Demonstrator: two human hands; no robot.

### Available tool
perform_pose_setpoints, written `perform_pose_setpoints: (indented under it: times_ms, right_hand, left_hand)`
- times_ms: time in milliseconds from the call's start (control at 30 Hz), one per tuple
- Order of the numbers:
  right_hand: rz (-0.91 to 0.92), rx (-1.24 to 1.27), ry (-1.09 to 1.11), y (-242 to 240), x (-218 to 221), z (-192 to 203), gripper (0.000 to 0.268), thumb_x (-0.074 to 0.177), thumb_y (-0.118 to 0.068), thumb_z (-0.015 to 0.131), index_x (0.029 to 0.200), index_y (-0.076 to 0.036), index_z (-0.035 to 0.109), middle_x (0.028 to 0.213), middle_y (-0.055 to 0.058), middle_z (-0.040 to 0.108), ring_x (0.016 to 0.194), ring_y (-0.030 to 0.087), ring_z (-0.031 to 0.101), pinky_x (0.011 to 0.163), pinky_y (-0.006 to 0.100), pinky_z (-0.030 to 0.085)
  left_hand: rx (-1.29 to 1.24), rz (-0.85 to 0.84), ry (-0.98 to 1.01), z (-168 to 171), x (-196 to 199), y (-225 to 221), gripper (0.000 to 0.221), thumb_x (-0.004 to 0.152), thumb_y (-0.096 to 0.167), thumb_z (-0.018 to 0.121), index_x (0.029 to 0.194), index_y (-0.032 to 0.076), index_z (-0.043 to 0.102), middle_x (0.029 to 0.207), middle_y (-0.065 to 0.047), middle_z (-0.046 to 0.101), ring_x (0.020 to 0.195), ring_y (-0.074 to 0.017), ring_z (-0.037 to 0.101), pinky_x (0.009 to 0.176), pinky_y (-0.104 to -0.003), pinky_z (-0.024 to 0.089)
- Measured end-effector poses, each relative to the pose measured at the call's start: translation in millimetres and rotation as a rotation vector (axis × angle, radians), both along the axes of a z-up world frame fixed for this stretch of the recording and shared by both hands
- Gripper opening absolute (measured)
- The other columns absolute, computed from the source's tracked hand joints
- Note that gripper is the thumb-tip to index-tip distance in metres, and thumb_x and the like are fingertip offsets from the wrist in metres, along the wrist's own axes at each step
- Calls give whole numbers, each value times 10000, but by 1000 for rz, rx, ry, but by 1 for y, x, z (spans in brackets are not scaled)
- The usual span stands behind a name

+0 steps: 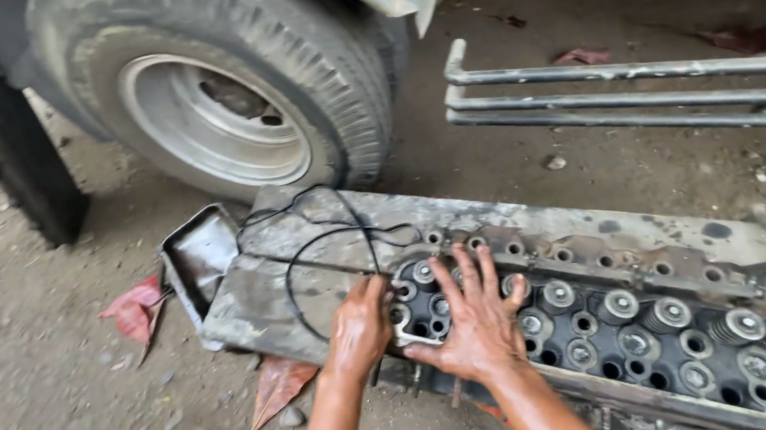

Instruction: Inspecting and manipulating valve assemblies on a cylinder head

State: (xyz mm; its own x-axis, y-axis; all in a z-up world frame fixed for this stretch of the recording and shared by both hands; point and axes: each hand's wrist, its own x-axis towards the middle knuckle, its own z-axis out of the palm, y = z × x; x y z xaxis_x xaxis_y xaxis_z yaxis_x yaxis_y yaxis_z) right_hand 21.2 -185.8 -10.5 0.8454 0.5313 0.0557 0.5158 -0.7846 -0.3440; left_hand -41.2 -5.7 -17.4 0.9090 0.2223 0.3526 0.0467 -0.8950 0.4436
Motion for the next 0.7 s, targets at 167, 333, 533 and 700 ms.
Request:
perform_pose_setpoints:
  times_ms: [167,333,533,700]
  right_hand:
    - [18,25,-61,-3,-1,-4,1349,507,-847,881,1585,-265,315,1678,130,147,1536,417,56,1014,789,152]
    - [36,65,-84,-4,-1,-4,1327,519,-862,845,1583,-250,339,1676,136,161,1530,426,73,984,789,163]
    - [46,58,-85,-5,-2,-3,1343,514,-845,870,1589,-249,327,1682,145,149,1530,423,73,976,782,166]
    - [46,81,-27,-5,-2,0,1331,522,-751,936,1588,-242,324,1680,144,137,1532,417,46,1016,778,106]
  left_hand:
    - [-70,-37,52,9,-14,-2,97,891,54,616,982,85,609,890,-117,681,634,-325,668,589,-473,552]
    - [-303,-60,66,10,-16,0,110,955,179,631,935,73,651,933,-72,595,765,-261,630,725,-393,528]
    - [-283,-51,40,-4,-4,15,177,967,181,656,889,32,600,888,-104,583,739,-281,612,715,-432,507]
    - [-406,-117,-43,1,-17,18,74,916,102,683,917,31,663,958,-63,647,792,-214,635,738,-328,518]
